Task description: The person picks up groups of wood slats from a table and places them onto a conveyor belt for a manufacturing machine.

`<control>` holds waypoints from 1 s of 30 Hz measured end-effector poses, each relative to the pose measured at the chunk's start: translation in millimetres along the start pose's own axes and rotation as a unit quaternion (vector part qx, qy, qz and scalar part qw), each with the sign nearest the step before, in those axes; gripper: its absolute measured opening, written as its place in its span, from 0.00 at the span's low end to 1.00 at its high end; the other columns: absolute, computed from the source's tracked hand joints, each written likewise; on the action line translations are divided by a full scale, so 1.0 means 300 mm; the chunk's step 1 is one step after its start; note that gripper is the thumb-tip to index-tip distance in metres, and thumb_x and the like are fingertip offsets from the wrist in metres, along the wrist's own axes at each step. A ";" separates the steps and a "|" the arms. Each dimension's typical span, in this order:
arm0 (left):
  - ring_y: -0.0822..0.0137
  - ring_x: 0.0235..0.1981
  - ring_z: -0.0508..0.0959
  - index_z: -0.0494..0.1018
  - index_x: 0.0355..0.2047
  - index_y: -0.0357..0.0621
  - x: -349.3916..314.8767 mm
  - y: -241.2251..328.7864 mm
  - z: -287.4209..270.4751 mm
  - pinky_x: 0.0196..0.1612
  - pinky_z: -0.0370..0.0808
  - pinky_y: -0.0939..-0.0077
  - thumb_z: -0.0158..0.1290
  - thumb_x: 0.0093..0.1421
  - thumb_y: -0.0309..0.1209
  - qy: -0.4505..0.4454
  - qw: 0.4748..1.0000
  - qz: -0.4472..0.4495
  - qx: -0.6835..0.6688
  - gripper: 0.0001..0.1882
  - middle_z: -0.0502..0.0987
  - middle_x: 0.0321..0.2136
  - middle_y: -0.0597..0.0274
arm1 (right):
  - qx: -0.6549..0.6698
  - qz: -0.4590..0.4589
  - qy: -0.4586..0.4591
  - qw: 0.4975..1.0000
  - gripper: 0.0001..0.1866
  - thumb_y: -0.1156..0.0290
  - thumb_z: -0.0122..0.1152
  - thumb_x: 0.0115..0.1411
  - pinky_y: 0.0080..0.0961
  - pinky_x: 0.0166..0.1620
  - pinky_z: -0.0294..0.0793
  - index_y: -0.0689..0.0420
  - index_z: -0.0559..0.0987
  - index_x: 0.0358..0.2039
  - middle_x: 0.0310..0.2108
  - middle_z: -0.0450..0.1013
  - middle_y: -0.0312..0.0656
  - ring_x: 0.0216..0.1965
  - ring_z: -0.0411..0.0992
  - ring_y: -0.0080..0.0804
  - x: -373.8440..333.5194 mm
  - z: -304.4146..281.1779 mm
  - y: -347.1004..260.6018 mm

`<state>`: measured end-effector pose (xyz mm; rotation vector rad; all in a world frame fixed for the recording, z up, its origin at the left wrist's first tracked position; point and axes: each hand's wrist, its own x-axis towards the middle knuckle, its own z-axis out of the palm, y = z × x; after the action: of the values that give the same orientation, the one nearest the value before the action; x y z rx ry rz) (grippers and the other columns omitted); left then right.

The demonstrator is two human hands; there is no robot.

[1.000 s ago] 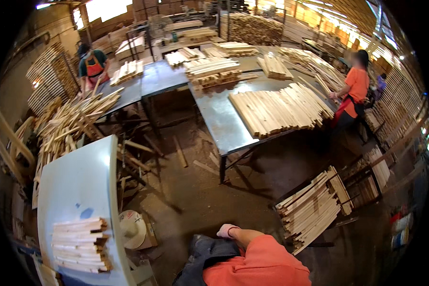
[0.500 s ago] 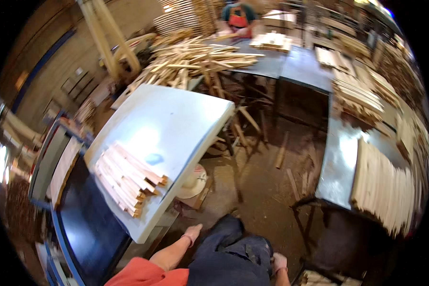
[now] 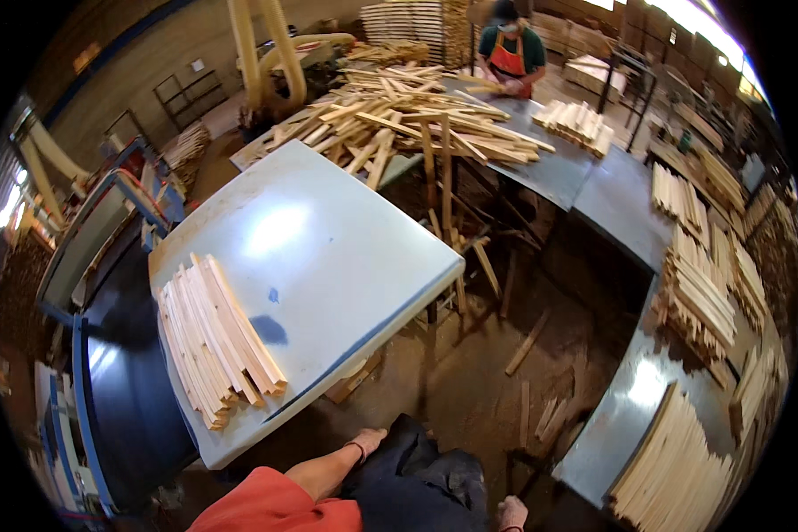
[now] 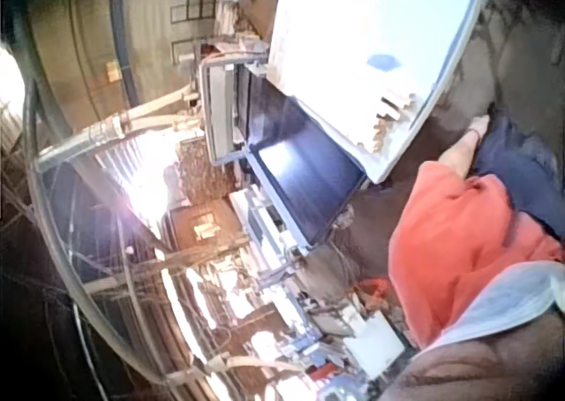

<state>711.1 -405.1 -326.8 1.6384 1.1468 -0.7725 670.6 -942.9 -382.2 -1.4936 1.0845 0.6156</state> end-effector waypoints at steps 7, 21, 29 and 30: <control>0.47 0.61 0.78 0.79 0.57 0.39 -0.095 0.028 -0.097 0.66 0.69 0.59 0.46 0.72 0.52 0.032 0.994 0.084 -0.059 0.30 0.81 0.58 0.47 | 0.037 -0.128 -0.307 0.942 0.20 0.56 0.62 0.73 0.26 0.37 0.73 0.58 0.75 0.55 0.36 0.75 0.38 0.33 0.73 0.30 -0.585 0.545 -1.121; 0.48 0.62 0.78 0.75 0.64 0.40 -0.369 -0.807 0.289 0.62 0.73 0.56 0.44 0.74 0.50 0.120 0.948 -0.164 -0.245 0.30 0.80 0.59 0.43 | -0.221 -0.334 -0.579 0.710 0.33 0.67 0.63 0.70 0.24 0.44 0.77 0.67 0.68 0.71 0.44 0.80 0.38 0.43 0.77 0.25 -0.829 1.516 -1.432; 0.46 0.64 0.77 0.79 0.59 0.48 -0.410 -1.150 0.467 0.62 0.73 0.55 0.45 0.74 0.50 0.192 0.951 -0.143 -0.193 0.26 0.81 0.58 0.46 | -0.467 -0.587 -0.377 0.543 0.41 0.43 0.60 0.68 0.38 0.55 0.77 0.63 0.72 0.70 0.49 0.80 0.53 0.50 0.79 0.44 -1.227 2.098 -1.234; 0.46 0.64 0.77 0.79 0.59 0.47 -0.386 -1.184 0.463 0.63 0.74 0.55 0.45 0.74 0.51 0.186 0.966 -0.113 -0.141 0.27 0.81 0.58 0.46 | -0.484 -0.619 -0.338 0.519 0.42 0.39 0.57 0.69 0.40 0.58 0.76 0.63 0.72 0.69 0.53 0.79 0.55 0.54 0.78 0.48 -1.247 2.182 -1.213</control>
<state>341.5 -537.5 -395.7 1.4599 1.6524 -0.4194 948.6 -230.4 -42.1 -2.1156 -1.2465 0.5947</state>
